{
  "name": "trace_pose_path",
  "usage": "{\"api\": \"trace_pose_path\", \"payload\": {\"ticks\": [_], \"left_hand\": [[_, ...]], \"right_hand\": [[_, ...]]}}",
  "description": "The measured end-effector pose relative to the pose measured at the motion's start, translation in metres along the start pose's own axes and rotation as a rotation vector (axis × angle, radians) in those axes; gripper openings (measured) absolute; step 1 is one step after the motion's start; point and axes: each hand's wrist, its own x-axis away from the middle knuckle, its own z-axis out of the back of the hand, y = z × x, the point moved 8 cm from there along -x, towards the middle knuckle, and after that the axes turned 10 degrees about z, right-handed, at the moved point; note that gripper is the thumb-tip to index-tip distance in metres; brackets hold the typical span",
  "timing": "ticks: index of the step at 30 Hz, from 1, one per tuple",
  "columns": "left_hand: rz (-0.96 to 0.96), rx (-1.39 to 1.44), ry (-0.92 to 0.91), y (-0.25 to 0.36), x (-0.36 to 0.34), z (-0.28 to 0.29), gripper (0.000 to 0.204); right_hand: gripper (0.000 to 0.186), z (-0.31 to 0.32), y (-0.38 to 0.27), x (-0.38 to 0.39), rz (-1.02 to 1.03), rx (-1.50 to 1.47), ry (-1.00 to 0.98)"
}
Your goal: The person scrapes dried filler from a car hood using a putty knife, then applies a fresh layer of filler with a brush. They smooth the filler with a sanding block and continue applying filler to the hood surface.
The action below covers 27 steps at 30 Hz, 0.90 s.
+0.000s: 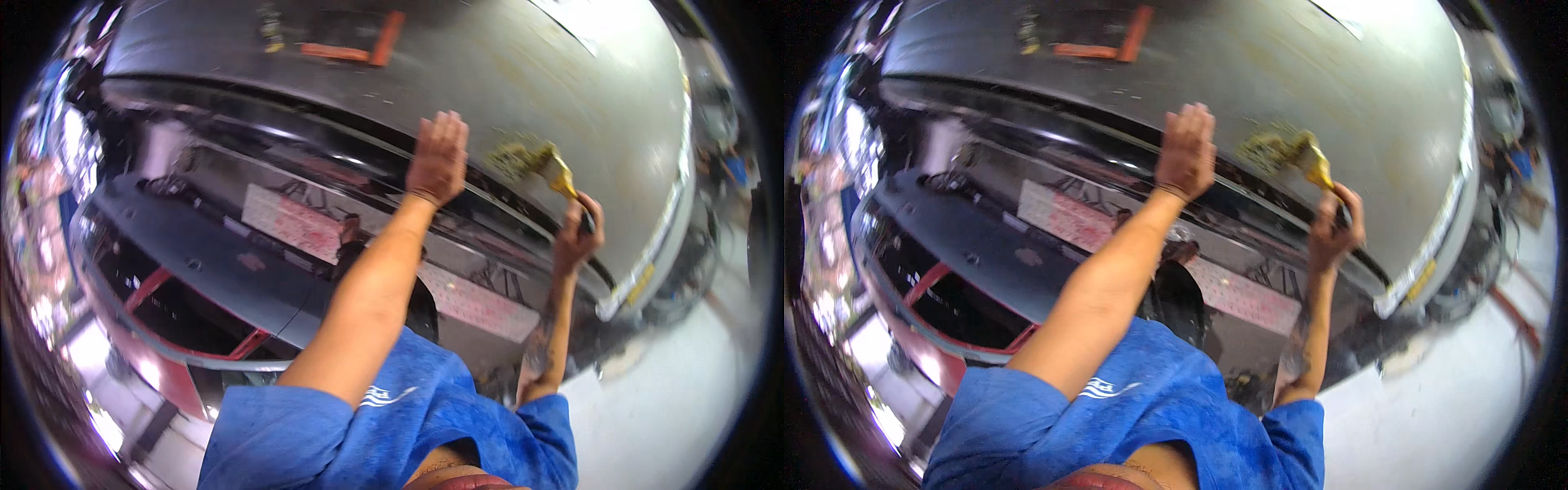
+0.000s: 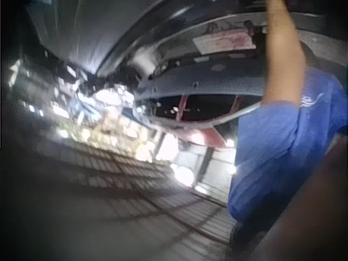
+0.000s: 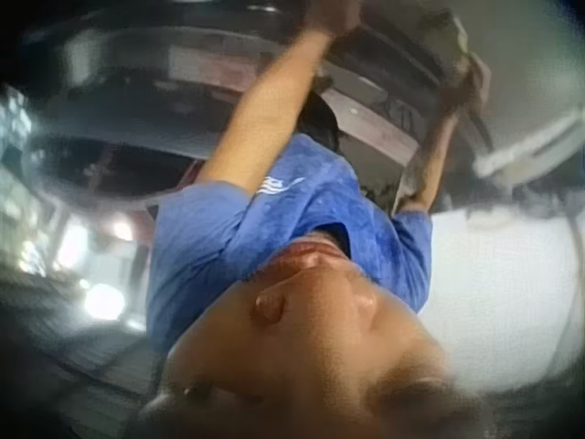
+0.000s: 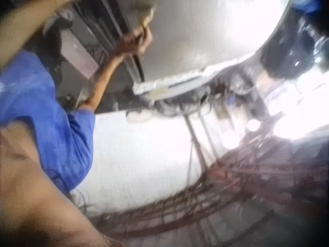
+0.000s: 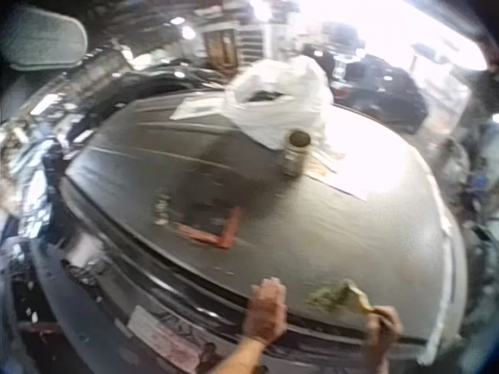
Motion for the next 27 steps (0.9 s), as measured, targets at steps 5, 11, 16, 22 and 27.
{"api": "trace_pose_path", "payload": {"ticks": [5,11,16,22,27], "left_hand": [[-0.015,-0.119,0.017,0.003,0.0,0.002,0.056],[-0.023,-0.121,0.015,0.005,0.001,0.001,0.057],[-0.018,-0.087,0.024,0.005,0.002,-0.002,0.056],[-0.028,-0.05,0.032,0.006,0.003,0.002,0.058],[-0.024,-0.09,0.026,0.005,0.002,0.001,0.058]], "right_hand": [[0.01,-0.021,0.001,0.001,0.045,-0.194,-0.142],[0.014,-0.006,0.021,0.002,-0.102,-0.085,0.004],[0.015,-0.026,0.014,0.009,0.031,-0.196,-0.224],[0.015,-0.022,0.017,0.008,-0.048,-0.096,-0.114],[0.016,-0.028,0.013,0.007,0.031,-0.132,-0.162]]}}
